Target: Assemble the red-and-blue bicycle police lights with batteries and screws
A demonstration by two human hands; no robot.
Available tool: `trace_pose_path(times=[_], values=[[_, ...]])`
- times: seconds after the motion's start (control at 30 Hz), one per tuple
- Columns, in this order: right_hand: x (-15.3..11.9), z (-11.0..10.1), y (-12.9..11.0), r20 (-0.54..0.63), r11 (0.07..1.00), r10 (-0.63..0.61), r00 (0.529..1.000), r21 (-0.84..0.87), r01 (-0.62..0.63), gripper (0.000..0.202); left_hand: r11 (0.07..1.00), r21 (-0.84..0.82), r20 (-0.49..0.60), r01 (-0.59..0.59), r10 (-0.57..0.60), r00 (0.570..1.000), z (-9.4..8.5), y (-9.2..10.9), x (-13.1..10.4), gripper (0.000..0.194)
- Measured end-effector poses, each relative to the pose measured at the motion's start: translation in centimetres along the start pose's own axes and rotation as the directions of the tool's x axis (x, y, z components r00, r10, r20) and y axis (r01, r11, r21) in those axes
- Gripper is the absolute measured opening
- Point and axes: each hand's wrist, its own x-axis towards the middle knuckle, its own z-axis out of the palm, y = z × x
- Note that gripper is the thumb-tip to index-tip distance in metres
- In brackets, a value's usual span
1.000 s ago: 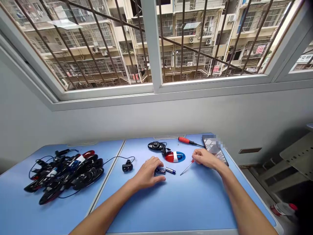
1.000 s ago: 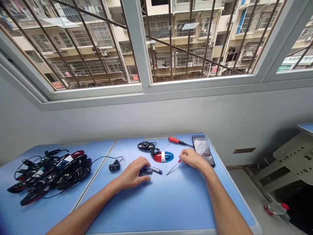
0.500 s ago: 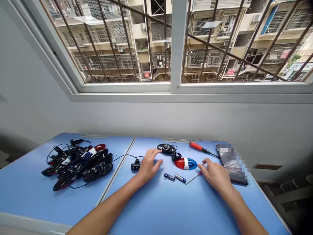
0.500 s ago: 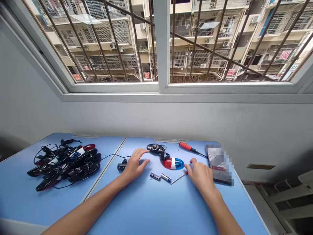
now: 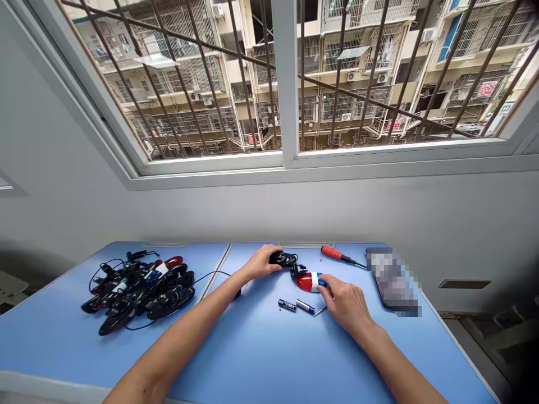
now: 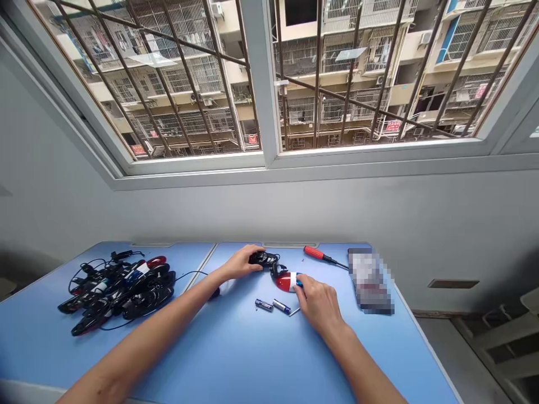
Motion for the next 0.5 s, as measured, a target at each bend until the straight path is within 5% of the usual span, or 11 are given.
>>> trace_pose_path(times=[0.27, 0.5], values=[[-0.2, 0.4, -0.8, 0.064, 0.995, -0.062, 0.996, 0.082, 0.057, 0.023, 0.905, -0.400, 0.159, 0.145, -0.087, 0.983, -2.4, 2.0, -3.6, 0.055], [-0.2, -0.3, -1.8, 0.161, 0.984, -0.167, 0.973, 0.096, 0.153, 0.027, 0.684, -0.657, 0.274, 0.318, -0.176, 0.945, -1.3, 1.0, -5.5, 0.057]])
